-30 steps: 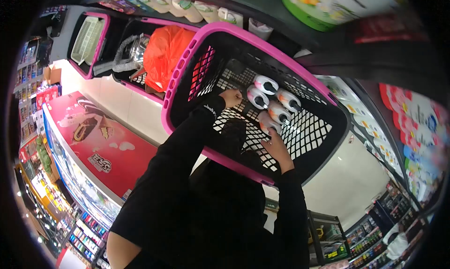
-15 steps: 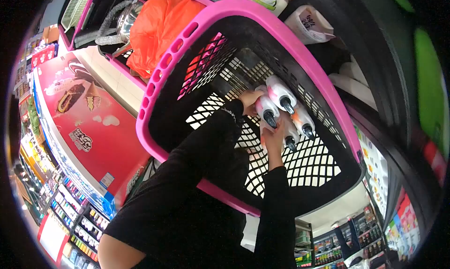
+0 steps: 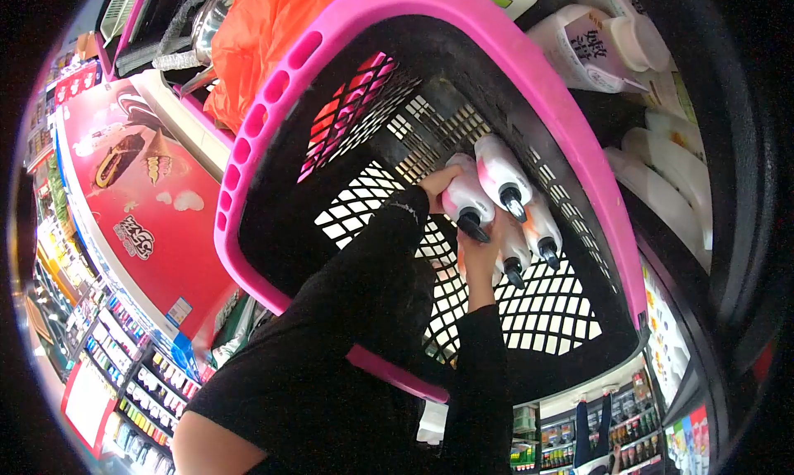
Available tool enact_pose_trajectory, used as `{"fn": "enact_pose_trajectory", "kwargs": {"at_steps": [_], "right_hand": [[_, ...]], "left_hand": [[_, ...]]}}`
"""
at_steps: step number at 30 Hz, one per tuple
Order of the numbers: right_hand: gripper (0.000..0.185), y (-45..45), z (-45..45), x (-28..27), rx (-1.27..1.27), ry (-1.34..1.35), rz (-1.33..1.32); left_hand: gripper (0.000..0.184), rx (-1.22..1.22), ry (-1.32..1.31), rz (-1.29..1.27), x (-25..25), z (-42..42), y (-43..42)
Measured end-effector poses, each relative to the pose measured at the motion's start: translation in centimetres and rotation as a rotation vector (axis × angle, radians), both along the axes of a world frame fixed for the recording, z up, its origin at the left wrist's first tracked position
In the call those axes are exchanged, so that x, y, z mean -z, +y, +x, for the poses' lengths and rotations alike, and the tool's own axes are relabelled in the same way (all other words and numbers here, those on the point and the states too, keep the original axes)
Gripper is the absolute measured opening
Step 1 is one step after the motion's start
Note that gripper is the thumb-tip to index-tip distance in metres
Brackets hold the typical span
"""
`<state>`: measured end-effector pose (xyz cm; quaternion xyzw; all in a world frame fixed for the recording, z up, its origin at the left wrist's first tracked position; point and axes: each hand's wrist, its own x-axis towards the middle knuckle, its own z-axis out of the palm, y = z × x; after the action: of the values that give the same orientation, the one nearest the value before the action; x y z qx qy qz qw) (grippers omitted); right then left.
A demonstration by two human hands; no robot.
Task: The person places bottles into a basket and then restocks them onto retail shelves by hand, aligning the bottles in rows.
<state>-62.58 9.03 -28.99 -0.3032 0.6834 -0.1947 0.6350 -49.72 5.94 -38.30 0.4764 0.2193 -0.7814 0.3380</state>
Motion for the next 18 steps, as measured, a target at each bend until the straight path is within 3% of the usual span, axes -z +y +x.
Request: {"fn": "enact_pose_trajectory", "kwargs": {"at_steps": [2,7,9,10,12,14,18], "right_hand": [[0.079,-0.3,-0.1,0.5,-0.204,0.103,-0.224],[0.076,-0.2,-0.8,1.3,-0.261,0.158,-0.220],[0.070,-0.1,-0.7,1.8,-0.159,0.049,-0.298],[0.070,0.1,-0.6,1.7,-0.154,0.052,-0.290],[0.069,-0.3,0.0,0.9,-0.181,0.142,-0.257],[0.068,-0.3,0.2,0.9,-0.181,0.165,-0.273],[0.065,-0.3,0.0,0.6,-0.164,0.128,-0.298]], "left_hand": [[0.036,0.021,-0.015,0.117,0.3,0.5,-0.1],[0.031,0.182,-0.063,0.159,2.6,0.6,-0.7],[0.028,0.128,0.108,-0.211,5.6,0.3,0.8],[0.028,0.133,0.112,-0.203,6.1,0.1,1.0],[0.024,0.145,0.134,0.072,5.7,0.2,0.3],[0.022,0.118,0.121,-0.046,4.7,0.3,0.1],[0.023,0.080,0.013,0.076,1.1,0.1,-0.4]]}}
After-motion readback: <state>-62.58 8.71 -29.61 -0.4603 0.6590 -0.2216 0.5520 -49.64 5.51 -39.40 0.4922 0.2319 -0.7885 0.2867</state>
